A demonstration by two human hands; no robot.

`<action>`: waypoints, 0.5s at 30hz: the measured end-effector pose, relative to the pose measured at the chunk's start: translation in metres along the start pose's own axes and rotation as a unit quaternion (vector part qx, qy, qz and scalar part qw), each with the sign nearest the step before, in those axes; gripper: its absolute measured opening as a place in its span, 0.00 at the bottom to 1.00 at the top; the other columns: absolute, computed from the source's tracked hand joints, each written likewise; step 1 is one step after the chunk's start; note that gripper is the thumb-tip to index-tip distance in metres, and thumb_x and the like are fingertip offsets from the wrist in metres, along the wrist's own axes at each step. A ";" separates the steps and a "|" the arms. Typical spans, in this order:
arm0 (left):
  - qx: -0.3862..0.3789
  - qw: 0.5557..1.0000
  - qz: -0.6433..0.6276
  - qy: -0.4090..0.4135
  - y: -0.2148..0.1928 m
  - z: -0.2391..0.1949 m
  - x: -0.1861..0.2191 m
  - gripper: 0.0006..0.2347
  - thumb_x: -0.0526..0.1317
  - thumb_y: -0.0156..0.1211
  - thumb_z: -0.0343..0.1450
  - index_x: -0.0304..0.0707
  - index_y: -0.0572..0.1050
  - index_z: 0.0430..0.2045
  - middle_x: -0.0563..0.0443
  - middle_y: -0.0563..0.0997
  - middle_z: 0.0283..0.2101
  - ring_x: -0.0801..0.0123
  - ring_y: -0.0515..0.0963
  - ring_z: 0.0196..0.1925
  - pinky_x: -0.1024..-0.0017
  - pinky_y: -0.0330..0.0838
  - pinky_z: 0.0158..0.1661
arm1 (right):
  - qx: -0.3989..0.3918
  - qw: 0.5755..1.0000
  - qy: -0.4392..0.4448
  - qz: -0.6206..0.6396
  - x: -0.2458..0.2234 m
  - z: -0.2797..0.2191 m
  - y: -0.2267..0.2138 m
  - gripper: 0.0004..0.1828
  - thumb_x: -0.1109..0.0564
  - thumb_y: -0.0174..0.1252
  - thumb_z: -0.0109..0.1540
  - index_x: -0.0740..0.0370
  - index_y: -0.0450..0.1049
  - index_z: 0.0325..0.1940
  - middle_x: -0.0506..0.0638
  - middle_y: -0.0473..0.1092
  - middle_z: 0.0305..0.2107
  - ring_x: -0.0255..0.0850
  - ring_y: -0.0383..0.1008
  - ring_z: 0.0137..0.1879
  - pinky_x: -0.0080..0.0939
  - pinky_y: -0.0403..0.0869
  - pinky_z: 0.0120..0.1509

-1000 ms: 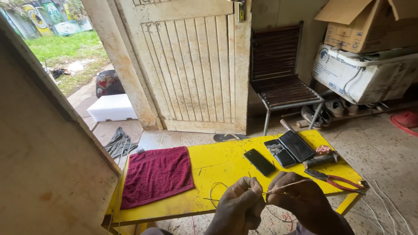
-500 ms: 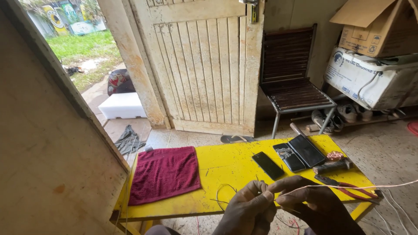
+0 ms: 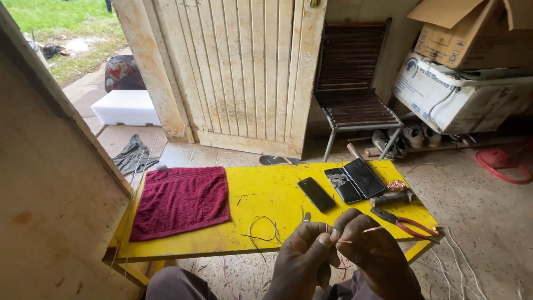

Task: Stripping the insulation from electrical wires and twisting the copper strands together.

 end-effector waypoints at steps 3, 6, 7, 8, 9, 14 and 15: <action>0.038 0.993 0.065 0.090 -0.001 0.001 -0.010 0.06 0.35 0.57 0.81 0.33 0.78 0.46 0.42 0.82 0.29 0.71 0.72 0.17 0.78 0.68 0.18 | 0.039 0.993 0.004 0.115 0.024 -0.011 -0.008 0.10 0.67 0.59 0.66 0.54 0.72 0.44 0.57 0.66 0.39 0.48 0.69 0.34 0.49 0.74 0.38; 0.064 0.960 0.183 0.201 -0.003 -0.006 -0.005 0.11 0.38 0.59 0.77 0.35 0.81 0.51 0.39 0.88 0.32 0.69 0.76 0.15 0.75 0.74 0.17 | 0.173 0.981 0.006 0.087 0.025 -0.019 -0.010 0.14 0.70 0.58 0.63 0.52 0.66 0.38 0.55 0.66 0.36 0.48 0.70 0.43 0.51 0.71 0.46; 0.061 0.918 0.273 0.282 -0.001 -0.012 0.005 0.11 0.38 0.59 0.77 0.37 0.81 0.51 0.44 0.88 0.30 0.68 0.81 0.21 0.72 0.77 0.25 | 0.203 0.974 0.051 0.088 0.022 -0.019 -0.007 0.15 0.71 0.58 0.62 0.52 0.64 0.37 0.54 0.65 0.33 0.48 0.68 0.40 0.54 0.69 0.48; 0.054 0.860 0.355 0.361 0.005 -0.016 0.013 0.12 0.37 0.59 0.76 0.38 0.81 0.52 0.49 0.88 0.27 0.67 0.86 0.27 0.69 0.81 0.33 | 0.234 0.964 0.093 0.086 0.016 -0.019 -0.006 0.17 0.71 0.59 0.62 0.52 0.61 0.36 0.53 0.64 0.30 0.49 0.66 0.38 0.56 0.68 0.49; 0.045 0.862 0.354 0.361 -0.010 -0.013 0.005 0.12 0.37 0.59 0.76 0.38 0.81 0.52 0.49 0.88 0.27 0.67 0.86 0.27 0.69 0.81 0.33 | 0.240 0.963 0.089 0.081 0.029 -0.019 -0.004 0.17 0.71 0.59 0.62 0.52 0.61 0.36 0.53 0.64 0.30 0.49 0.66 0.38 0.56 0.68 0.49; 0.002 0.967 0.254 0.032 -0.054 -0.003 -0.019 0.32 0.33 0.69 0.70 0.61 0.73 0.72 0.38 0.94 0.60 0.68 0.93 0.67 0.81 0.73 0.59 | 0.291 0.938 0.156 0.105 0.069 -0.031 -0.030 0.17 0.75 0.64 0.58 0.59 0.65 0.34 0.57 0.69 0.25 0.49 0.74 0.30 0.47 0.74 0.38; -0.019 0.967 0.254 0.031 -0.052 0.006 -0.027 0.32 0.33 0.69 0.70 0.61 0.73 0.72 0.38 0.94 0.60 0.68 0.93 0.67 0.81 0.73 0.59 | 0.303 0.937 0.144 0.093 0.050 -0.029 -0.033 0.17 0.75 0.64 0.58 0.59 0.65 0.34 0.57 0.69 0.25 0.49 0.74 0.30 0.47 0.74 0.38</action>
Point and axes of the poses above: each hand's wrist, its own z-axis towards the middle knuckle, its own y-axis out of the palm, x = y × z, the point moved 4 cm from there along z, towards the middle knuckle
